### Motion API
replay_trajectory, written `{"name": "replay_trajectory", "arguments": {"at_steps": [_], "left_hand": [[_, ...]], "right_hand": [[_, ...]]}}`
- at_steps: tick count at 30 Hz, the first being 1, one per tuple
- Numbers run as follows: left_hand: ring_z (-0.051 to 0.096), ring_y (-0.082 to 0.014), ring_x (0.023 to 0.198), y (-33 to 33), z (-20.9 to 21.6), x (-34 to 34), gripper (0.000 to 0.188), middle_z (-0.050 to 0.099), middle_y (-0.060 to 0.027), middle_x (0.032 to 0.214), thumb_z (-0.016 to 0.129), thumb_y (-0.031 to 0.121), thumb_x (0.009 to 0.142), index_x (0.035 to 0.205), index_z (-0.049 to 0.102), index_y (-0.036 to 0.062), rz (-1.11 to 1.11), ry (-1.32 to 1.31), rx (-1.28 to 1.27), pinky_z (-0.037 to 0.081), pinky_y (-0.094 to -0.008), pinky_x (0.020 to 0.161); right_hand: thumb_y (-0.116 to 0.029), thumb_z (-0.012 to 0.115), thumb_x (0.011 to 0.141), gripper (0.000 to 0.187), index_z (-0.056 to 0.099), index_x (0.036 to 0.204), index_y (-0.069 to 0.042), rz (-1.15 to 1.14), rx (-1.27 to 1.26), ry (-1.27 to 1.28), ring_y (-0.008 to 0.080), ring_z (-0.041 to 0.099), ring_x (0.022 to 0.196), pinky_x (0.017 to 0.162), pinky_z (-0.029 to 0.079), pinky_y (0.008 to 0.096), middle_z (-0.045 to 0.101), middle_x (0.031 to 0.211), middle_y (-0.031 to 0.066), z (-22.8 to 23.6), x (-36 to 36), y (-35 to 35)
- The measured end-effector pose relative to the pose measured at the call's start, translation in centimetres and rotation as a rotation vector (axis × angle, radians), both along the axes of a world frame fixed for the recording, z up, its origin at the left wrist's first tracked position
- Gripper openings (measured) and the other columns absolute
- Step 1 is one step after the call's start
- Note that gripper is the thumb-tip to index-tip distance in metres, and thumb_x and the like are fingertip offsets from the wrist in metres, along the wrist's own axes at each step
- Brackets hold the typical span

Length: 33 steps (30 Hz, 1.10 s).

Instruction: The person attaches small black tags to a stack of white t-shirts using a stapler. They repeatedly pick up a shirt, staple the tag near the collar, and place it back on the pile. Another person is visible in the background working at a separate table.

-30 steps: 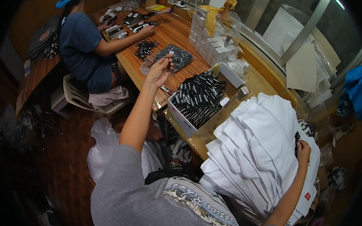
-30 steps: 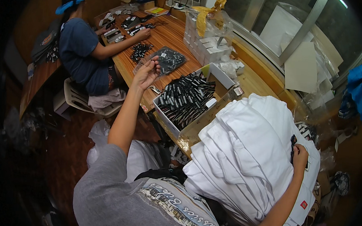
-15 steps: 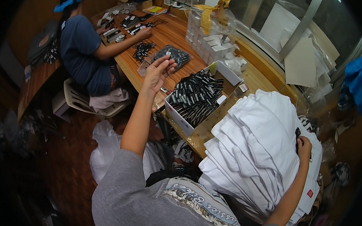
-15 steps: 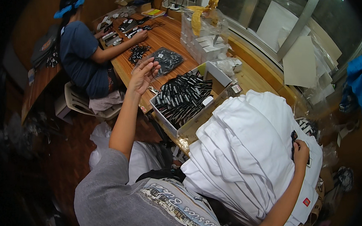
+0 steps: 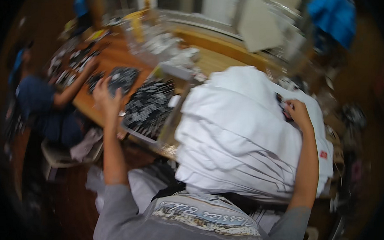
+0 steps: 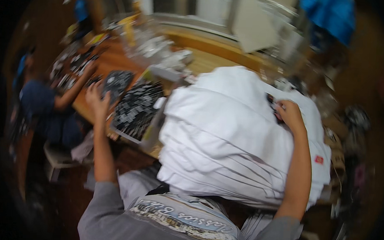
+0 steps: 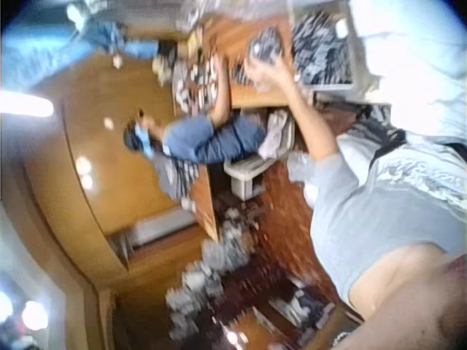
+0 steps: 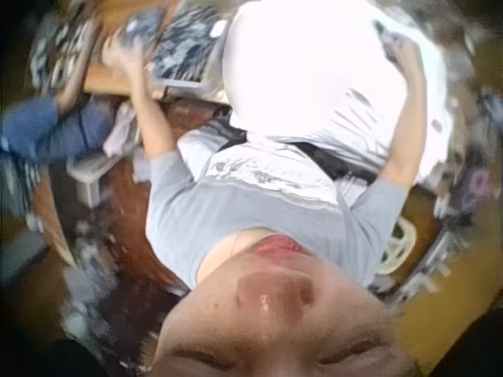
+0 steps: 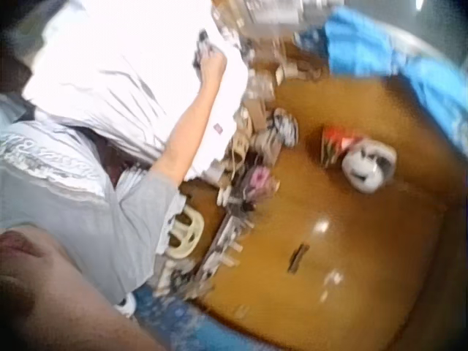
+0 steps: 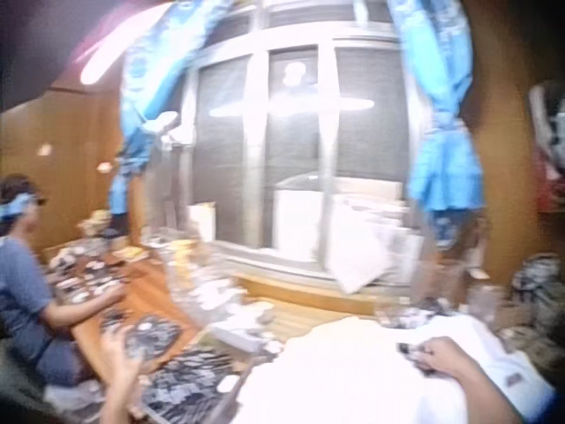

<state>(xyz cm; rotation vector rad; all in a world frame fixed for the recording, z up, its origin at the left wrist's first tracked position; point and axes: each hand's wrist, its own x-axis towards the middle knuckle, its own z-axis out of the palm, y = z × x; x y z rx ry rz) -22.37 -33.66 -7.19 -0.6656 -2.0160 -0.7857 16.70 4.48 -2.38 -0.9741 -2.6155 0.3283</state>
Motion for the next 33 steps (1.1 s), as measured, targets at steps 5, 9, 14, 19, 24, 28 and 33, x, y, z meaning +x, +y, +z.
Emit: {"name": "replay_trajectory", "arguments": {"at_steps": [5,9,14,19,24,28,33], "left_hand": [[0.055,-0.0146,0.083,7.8,4.5,5.8,0.022,0.058,-0.0103,0.088,0.046,0.0,0.076,0.097,0.052,-0.001,-0.815,-0.569,-0.001,0.041,-0.0254,0.072],[0.056,-0.0187,0.084,16.4,5.6,8.1,0.022,0.059,-0.0115,0.088,0.044,0.0,0.077,0.097,0.053,-0.0006,-1.127,-0.748,-0.27,0.041,-0.0259,0.074],[0.054,-0.0203,0.084,26.4,3.6,7.9,0.026,0.057,-0.012,0.092,0.048,0.004,0.075,0.101,0.051,0.0002,-1.051,-0.708,-0.766,0.041,-0.0266,0.073],[0.051,-0.0152,0.081,28.6,4.2,6.3,0.029,0.056,-0.0087,0.091,0.054,0.011,0.075,0.101,0.051,0.0007,-0.986,-0.868,-0.966,0.041,-0.0248,0.07],[0.049,-0.0118,0.071,27.7,3.3,6.4,0.03,0.054,-0.0062,0.084,0.058,0.016,0.074,0.101,0.051,0.0033,-0.98,-1.152,-0.804,0.042,-0.0269,0.059],[0.049,-0.0117,0.066,27.0,3.6,6.6,0.036,0.053,-0.0077,0.083,0.065,0.015,0.067,0.098,0.05,0.0049,-0.926,-0.953,-0.735,0.041,-0.0272,0.047],[0.054,-0.0184,0.069,27.1,3.9,7.6,0.042,0.056,-0.0154,0.078,0.073,0.016,0.055,0.089,0.052,0.0032,-0.808,-0.724,-0.6,0.042,-0.0279,0.056]], "right_hand": [[-0.009,0.054,0.071,0.013,0.06,0.081,-0.003,-0.303,0.076,0.276,0.0213,0.056,0.066,0.061,0.043,0.0293,0.059,0.072,0.0125,3.6,7.7,6.6],[-0.012,0.053,0.072,0.014,0.061,0.08,-0.004,-0.588,0.069,0.38,0.0233,0.057,0.069,0.062,0.043,0.0306,0.059,0.074,0.0139,3.4,12.7,9.5],[-0.019,0.049,0.075,0.02,0.06,0.086,-0.005,-0.617,0.035,0.292,0.0302,0.055,0.078,0.07,0.041,0.0347,0.058,0.082,0.018,-1.0,14.2,12.3],[-0.022,0.048,0.077,0.023,0.059,0.089,-0.006,-0.647,0.001,0.208,0.0319,0.054,0.084,0.074,0.04,0.0362,0.056,0.087,0.0186,-2.0,13.8,12.2],[-0.016,0.056,0.07,0.016,0.06,0.083,-0.006,-0.71,0.03,0.168,0.0299,0.055,0.081,0.071,0.042,0.0359,0.058,0.083,0.0164,-2.6,14.2,12.9],[-0.01,0.061,0.063,0.011,0.059,0.073,-0.005,-0.697,0.056,0.243,0.0283,0.056,0.073,0.065,0.043,0.0341,0.059,0.075,0.0141,-1.8,13.9,12.6],[-0.006,0.059,0.06,0.014,0.057,0.074,-0.005,-0.674,0.132,0.547,0.0235,0.056,0.061,0.06,0.043,0.0296,0.058,0.066,0.0107,-1.4,14.6,13.4]]}}
